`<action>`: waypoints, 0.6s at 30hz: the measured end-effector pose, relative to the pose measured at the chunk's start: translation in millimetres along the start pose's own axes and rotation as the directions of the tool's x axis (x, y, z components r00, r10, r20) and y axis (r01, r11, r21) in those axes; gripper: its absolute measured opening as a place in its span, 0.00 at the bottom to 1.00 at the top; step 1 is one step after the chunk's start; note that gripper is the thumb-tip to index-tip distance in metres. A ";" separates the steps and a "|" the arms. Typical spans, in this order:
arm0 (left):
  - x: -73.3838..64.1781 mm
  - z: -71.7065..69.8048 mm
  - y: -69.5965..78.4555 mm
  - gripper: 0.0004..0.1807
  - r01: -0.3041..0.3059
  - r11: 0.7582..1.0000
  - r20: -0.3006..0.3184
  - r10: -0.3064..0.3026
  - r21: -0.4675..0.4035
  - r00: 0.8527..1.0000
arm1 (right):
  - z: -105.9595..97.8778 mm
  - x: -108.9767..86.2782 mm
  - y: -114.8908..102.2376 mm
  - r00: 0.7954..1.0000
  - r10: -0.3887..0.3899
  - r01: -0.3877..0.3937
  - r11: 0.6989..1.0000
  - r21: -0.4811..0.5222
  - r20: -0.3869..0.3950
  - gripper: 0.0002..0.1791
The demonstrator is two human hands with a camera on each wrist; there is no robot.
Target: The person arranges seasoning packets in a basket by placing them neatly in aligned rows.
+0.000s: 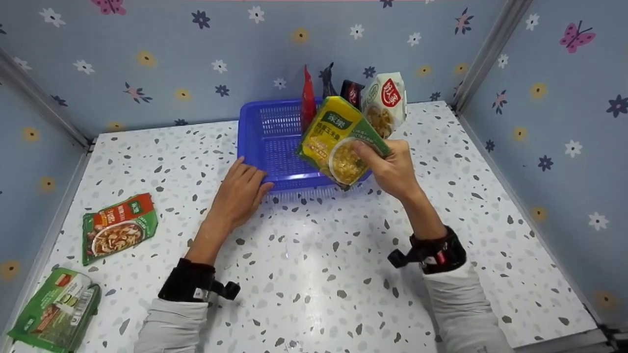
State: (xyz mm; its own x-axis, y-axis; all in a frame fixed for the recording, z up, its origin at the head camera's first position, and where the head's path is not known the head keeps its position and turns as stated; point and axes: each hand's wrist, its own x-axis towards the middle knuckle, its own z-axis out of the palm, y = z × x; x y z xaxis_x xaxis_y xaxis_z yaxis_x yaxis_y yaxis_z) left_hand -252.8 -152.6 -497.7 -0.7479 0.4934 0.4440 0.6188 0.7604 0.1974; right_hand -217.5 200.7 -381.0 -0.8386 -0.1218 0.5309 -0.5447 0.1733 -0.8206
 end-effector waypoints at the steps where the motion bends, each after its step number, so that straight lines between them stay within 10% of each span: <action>1: 0.4 0.6 0.0 0.21 0.001 1.000 0.000 -0.001 -0.002 1.000 | 0.3 0.3 -0.4 1.000 0.000 0.000 1.000 -0.001 -0.008 0.11; 18: 0.2 5.5 3.7 0.19 0.028 0.999 -0.023 -0.028 -0.029 0.999 | 38.8 12.4 2.0 0.969 0.057 -0.079 0.993 -0.085 -0.242 0.17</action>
State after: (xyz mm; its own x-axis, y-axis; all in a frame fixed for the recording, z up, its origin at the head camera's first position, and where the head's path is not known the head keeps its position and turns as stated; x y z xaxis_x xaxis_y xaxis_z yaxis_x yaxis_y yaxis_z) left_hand -252.0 -147.3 -501.7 -0.7595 0.4617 0.4582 0.6044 0.7614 0.2345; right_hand -228.7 161.6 -384.2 -0.8451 0.1280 0.5190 -0.4751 0.2650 -0.8391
